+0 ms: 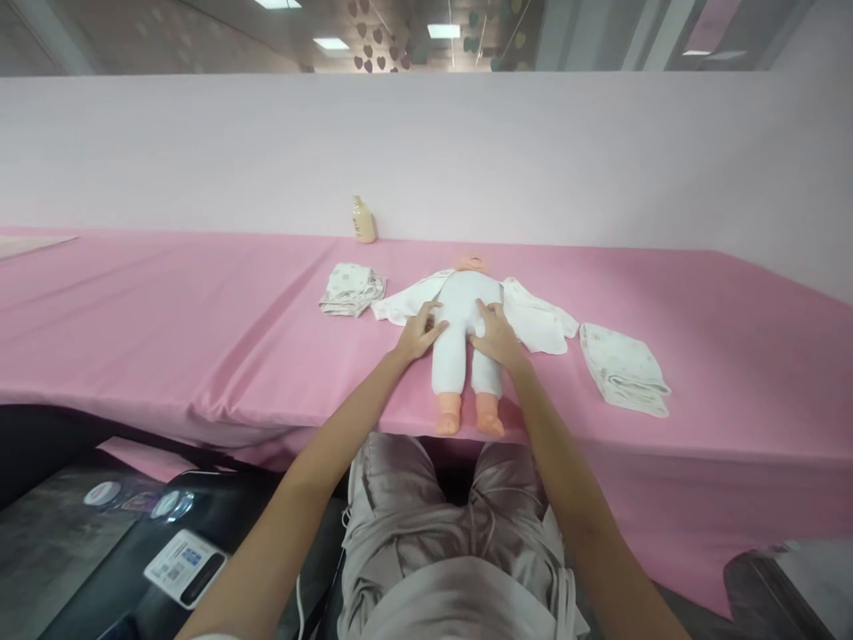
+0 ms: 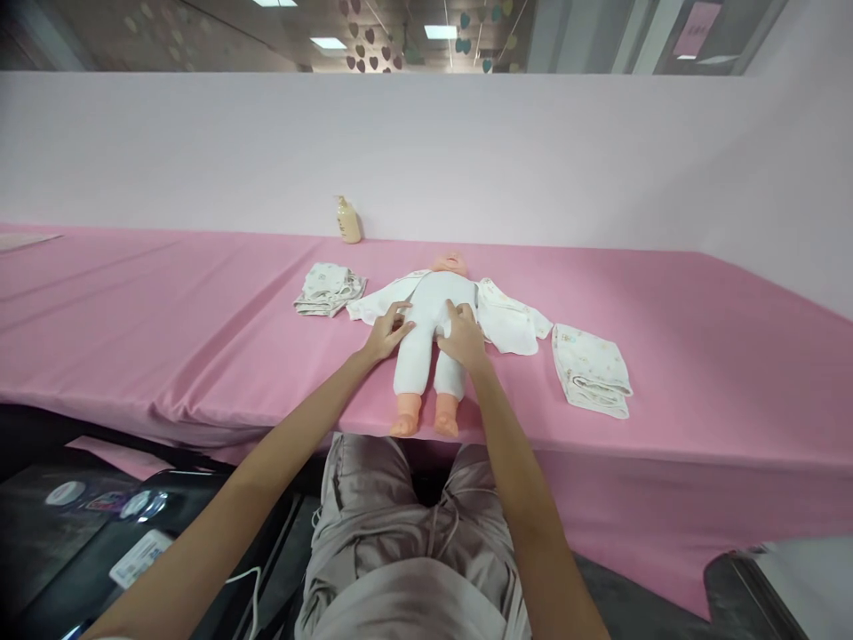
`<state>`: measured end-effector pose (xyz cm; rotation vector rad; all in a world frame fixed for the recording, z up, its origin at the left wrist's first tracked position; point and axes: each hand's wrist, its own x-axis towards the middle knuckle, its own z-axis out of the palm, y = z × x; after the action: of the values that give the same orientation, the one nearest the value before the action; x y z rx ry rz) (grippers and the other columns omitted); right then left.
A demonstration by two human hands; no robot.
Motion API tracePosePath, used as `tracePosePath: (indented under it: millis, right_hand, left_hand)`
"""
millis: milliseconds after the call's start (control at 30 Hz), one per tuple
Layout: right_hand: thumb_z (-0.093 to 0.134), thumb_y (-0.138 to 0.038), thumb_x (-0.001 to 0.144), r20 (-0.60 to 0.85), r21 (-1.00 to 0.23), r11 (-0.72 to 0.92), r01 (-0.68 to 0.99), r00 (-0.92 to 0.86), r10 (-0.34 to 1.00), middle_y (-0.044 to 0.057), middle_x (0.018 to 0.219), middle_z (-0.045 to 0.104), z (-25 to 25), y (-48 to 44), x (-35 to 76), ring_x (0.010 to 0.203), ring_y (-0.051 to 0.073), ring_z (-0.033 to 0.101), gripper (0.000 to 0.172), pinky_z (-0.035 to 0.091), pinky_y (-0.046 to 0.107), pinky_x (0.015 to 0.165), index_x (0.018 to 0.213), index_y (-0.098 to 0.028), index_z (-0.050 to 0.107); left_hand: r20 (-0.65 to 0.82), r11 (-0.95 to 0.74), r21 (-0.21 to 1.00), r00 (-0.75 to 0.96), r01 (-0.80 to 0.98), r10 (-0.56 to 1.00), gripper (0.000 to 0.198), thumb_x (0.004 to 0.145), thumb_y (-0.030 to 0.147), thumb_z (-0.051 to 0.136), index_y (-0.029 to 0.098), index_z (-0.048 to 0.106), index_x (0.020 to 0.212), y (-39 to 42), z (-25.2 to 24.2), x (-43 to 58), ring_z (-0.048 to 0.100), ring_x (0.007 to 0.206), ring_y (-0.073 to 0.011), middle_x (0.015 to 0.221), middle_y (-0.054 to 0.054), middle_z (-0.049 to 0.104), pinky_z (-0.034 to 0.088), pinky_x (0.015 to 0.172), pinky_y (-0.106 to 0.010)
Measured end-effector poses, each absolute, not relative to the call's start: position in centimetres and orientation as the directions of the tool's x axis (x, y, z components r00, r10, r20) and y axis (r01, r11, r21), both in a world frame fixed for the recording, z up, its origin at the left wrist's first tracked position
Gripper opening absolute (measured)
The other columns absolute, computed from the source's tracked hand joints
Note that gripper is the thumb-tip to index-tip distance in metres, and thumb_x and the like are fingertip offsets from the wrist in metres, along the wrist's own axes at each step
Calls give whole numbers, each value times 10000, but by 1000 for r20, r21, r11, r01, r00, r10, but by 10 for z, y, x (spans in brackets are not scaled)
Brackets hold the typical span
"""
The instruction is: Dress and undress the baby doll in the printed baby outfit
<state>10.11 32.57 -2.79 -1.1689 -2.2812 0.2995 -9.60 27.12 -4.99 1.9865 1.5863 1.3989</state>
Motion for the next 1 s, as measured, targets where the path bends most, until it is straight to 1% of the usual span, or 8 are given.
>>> tracePosePath:
  millis: [100,200,267,367,433,600,767,1000]
  right_hand:
    - [550,-233,762,396,-424,594,684,-450,801,144,1277,428,-31,331,99,1129,286,519,707,466,431,967,1440,-155,365]
    - [553,-194,733,430,-430,599,676,-430,794,139,1235,450,-32,339,92,1120,285,514,696,463,423,969,1412,-147,405]
    - [554,-175,720,450,-441,598,670,-412,793,137,1223,462,-32,346,86,1124,282,509,688,451,415,986,1395,-137,425]
    - [554,-168,724,462,-462,590,662,-389,797,145,1225,472,-30,356,79,1122,284,511,658,443,421,996,1372,-124,448]
    - [552,-169,724,466,-487,580,653,-368,805,149,1227,481,-29,360,74,1113,285,518,629,445,431,990,1346,-121,470]
    - [480,-109,723,531,-540,581,609,-290,797,151,1191,521,-24,364,66,1106,264,521,528,417,409,1015,1247,-91,546]
    - [460,-81,713,605,-569,609,552,-220,765,149,1165,551,-23,366,65,1116,239,517,466,373,380,1058,1161,-79,589]
    - [548,-126,691,533,-617,581,530,-262,805,138,1162,578,-23,368,71,1119,222,524,415,378,361,1059,1101,-92,601]
  left_hand:
    - [527,-356,653,-63,669,848,394,920,430,429,195,462,1235,273,-50,-95,454,562,-118,607,58,454,377,608,-233]
    - [479,-226,598,-116,769,870,372,952,281,300,172,430,1283,280,-54,-98,543,630,-162,667,8,566,424,665,-277]
    - [430,-168,504,-77,847,900,380,901,178,335,156,462,1259,286,-57,-102,598,760,-200,811,-54,647,451,728,-309]
    - [366,-163,380,13,911,930,224,814,166,470,165,620,981,292,-59,-107,596,864,-246,910,-97,666,460,793,-347]
    - [349,-155,336,30,929,937,144,807,196,507,165,643,840,293,-58,-108,585,879,-264,915,-111,658,455,818,-372]
    - [330,-64,249,-22,966,944,217,845,190,483,154,664,958,295,-58,-103,567,961,-291,1103,-155,603,439,824,-405]
    - [318,-15,202,-51,979,947,228,869,189,456,135,674,905,299,-58,-101,556,964,-303,1054,-172,595,413,838,-430]
    - [330,-82,173,21,981,944,168,833,228,502,165,653,798,296,-54,-106,526,989,-306,971,-138,619,382,892,-440]
